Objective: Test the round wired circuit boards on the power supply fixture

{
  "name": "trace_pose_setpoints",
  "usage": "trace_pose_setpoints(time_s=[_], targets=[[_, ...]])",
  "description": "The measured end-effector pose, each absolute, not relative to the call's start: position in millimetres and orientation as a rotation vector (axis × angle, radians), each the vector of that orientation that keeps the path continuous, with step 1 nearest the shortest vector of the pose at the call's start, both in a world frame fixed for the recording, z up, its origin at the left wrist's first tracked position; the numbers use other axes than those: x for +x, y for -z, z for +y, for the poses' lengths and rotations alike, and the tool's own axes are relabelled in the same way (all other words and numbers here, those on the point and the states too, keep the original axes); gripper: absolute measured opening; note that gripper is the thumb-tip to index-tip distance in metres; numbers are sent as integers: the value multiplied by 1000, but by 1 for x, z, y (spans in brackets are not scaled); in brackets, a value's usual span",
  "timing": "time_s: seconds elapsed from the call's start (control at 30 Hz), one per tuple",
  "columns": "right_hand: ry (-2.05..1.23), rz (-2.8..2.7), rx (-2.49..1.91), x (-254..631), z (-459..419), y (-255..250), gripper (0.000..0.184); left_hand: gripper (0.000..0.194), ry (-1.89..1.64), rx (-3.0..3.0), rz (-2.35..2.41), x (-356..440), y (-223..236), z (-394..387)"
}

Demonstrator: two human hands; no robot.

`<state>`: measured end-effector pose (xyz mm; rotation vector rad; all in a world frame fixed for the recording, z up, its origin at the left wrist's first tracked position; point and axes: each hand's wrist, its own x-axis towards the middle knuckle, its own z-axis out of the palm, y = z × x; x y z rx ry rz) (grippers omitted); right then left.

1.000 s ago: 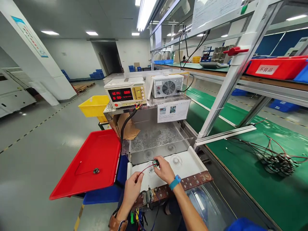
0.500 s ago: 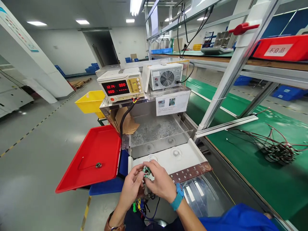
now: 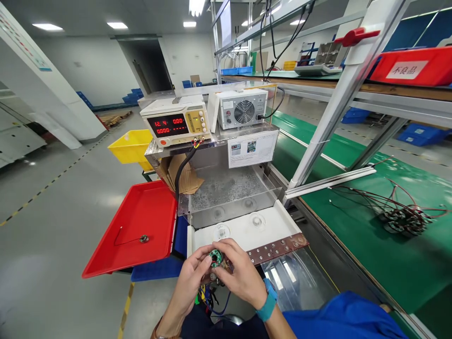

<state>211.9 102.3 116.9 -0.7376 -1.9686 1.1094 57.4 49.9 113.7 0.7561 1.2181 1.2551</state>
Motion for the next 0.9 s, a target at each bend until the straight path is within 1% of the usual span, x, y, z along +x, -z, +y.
trace_pose_setpoints(time_s=[0.13,0.2,0.23,0.33,0.47,0.63,0.77,0.9], targets=[[-1069,-1989,-733,212,108,-117,41,53,-1221,832,1205,55,-116,50],[-986,-1931,-813,210,119,-110,34,57,-1178,908,1229,50,-112,50],[-934,-1892,-868,208,128,-104,32,55,-1133,961,1264,46,-109,48],[-800,-1803,-1054,202,161,-74,29,45,-970,1103,1416,31,-101,42],[-810,-1912,-1274,184,204,-22,26,50,-914,1118,1511,18,-93,28],[-850,-2244,-1387,153,223,22,25,56,-851,847,1291,31,-62,9],[-765,-2441,-1436,142,223,34,26,60,-753,655,1089,52,-32,-7],[-654,-2544,-1489,142,224,36,23,57,-774,591,1007,65,-29,-9]])
